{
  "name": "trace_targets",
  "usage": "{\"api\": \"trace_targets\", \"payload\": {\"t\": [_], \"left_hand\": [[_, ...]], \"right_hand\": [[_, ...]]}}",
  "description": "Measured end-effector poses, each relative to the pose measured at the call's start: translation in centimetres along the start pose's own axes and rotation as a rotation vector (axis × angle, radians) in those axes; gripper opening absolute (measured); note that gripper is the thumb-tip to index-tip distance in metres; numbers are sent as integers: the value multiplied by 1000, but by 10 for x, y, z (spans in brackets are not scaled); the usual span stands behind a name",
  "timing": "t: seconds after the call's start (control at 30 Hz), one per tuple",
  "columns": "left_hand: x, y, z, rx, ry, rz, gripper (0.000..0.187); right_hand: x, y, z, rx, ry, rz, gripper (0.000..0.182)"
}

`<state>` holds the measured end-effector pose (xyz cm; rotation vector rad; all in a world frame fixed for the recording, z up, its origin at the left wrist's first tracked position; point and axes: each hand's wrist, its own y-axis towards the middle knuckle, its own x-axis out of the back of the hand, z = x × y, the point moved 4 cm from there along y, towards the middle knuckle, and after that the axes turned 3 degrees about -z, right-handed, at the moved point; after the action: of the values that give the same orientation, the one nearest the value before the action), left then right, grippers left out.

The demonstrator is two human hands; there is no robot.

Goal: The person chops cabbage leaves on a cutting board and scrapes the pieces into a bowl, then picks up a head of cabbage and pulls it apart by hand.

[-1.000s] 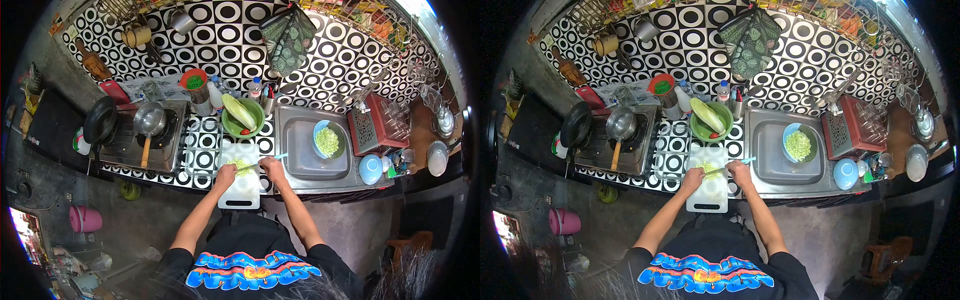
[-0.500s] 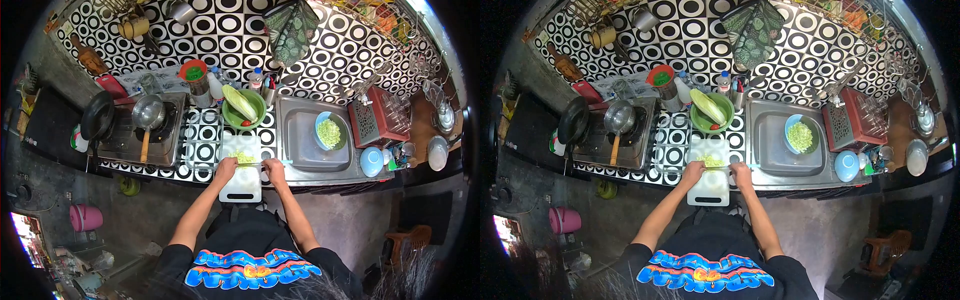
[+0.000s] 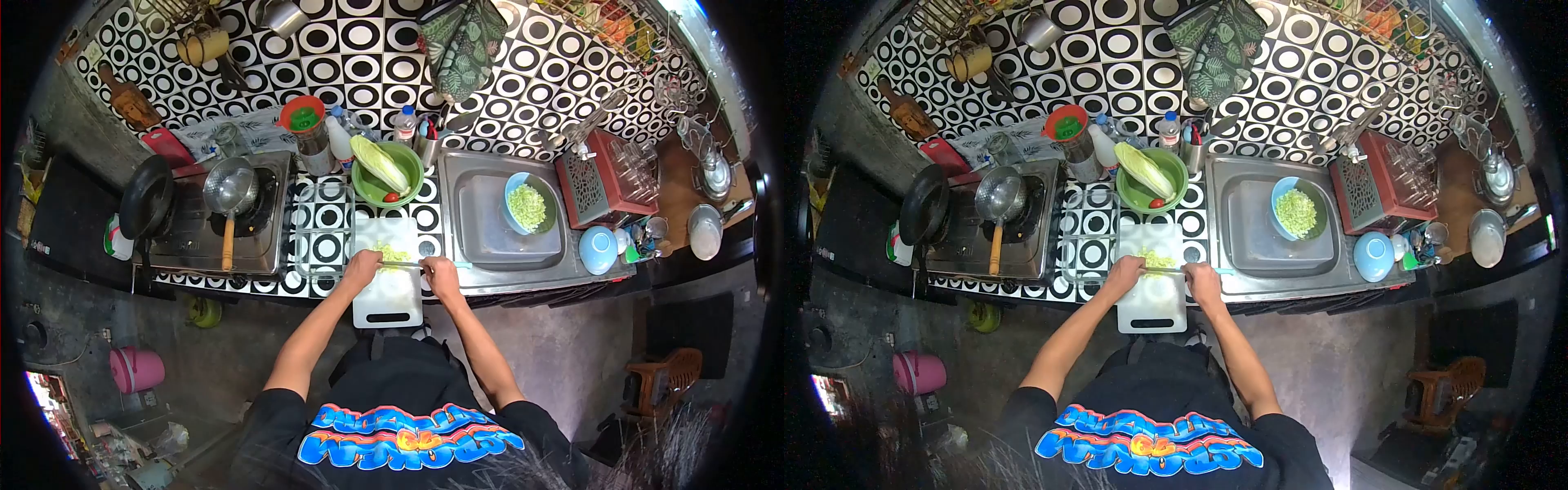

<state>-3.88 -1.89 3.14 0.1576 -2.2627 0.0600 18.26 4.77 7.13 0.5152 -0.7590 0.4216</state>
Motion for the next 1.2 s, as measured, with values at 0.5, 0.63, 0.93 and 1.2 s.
{"api": "trace_targets", "payload": {"t": [0.5,0.63,0.93,1.2], "left_hand": [[-5,-12,0,-84,-102,-77,7],[-1,-17,4,-68,-92,-88,7],[15,-32,-3,-207,-17,-218,13],[14,-22,7,-225,-57,-68,7]], "right_hand": [[-19,-27,-12,-176,-135,2,12],[-5,-17,15,-111,-161,65,17],[-10,-48,48,-35,-98,3,32],[-14,-44,71,-103,-189,99,39]]}}
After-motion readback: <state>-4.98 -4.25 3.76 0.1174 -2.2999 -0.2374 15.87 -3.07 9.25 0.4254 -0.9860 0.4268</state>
